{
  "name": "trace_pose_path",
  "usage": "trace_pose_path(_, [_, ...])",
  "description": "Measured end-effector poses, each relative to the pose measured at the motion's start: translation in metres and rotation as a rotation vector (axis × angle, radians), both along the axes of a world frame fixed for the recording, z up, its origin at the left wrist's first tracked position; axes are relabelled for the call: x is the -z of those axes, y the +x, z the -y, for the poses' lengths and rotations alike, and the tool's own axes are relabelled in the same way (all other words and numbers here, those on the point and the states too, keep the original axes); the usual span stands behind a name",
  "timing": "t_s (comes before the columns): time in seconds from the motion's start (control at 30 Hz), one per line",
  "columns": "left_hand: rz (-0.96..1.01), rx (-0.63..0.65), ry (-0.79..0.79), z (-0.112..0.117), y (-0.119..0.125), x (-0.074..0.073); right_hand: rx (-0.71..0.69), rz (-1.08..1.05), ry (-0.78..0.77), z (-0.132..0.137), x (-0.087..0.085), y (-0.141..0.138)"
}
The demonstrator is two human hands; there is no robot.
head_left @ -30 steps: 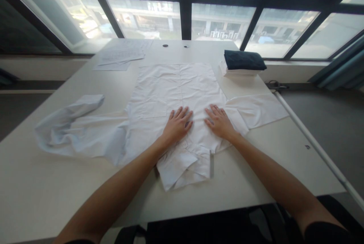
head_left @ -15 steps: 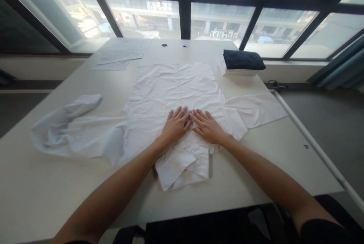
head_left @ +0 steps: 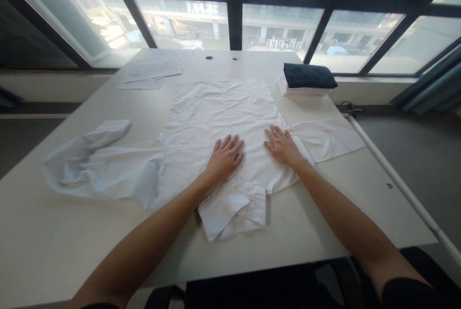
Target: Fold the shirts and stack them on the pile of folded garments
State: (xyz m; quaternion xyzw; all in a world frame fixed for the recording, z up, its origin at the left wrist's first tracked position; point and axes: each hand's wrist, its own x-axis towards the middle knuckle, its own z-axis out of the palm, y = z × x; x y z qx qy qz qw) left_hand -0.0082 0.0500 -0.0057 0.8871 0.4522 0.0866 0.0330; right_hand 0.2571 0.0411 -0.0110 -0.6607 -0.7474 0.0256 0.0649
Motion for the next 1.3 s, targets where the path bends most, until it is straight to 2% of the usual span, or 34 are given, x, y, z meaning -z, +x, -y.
trace_pose_path(0.23, [-0.005, -0.005, -0.003, 0.001, 0.000, -0.001, 0.018, 0.024, 0.051, 0.006, -0.004, -0.006])
trace_pose_path(0.37, [-0.016, -0.007, -0.005, 0.001, 0.001, -0.002, -0.006, 0.026, 0.124, 0.016, -0.009, -0.021])
trace_pose_path(0.43, [-0.021, -0.011, -0.004, 0.002, 0.001, -0.002, -0.102, -0.019, 0.124, 0.021, -0.010, -0.033])
trace_pose_path(0.5, [-0.028, -0.015, -0.003, 0.002, 0.002, -0.002, -0.268, -0.054, 0.089, 0.023, -0.008, -0.043])
trace_pose_path(0.6, [-0.042, -0.015, -0.010, 0.002, 0.002, -0.002, -0.447, -0.065, 0.020, 0.017, -0.004, -0.047])
trace_pose_path(0.67, [-0.047, -0.009, -0.017, 0.002, 0.002, -0.002, -0.422, -0.054, -0.006, 0.006, -0.001, -0.039])
trace_pose_path(0.83, [-0.028, -0.007, -0.020, 0.003, 0.002, -0.003, -0.169, 0.006, -0.010, -0.031, 0.002, 0.000])
trace_pose_path(0.93, [-0.008, -0.008, -0.016, 0.003, 0.001, -0.001, -0.070, 0.019, 0.021, -0.044, 0.004, 0.014])
trace_pose_path(1.3, [0.000, -0.012, -0.026, 0.002, 0.001, 0.000, -0.046, -0.021, 0.052, -0.042, 0.005, 0.015])
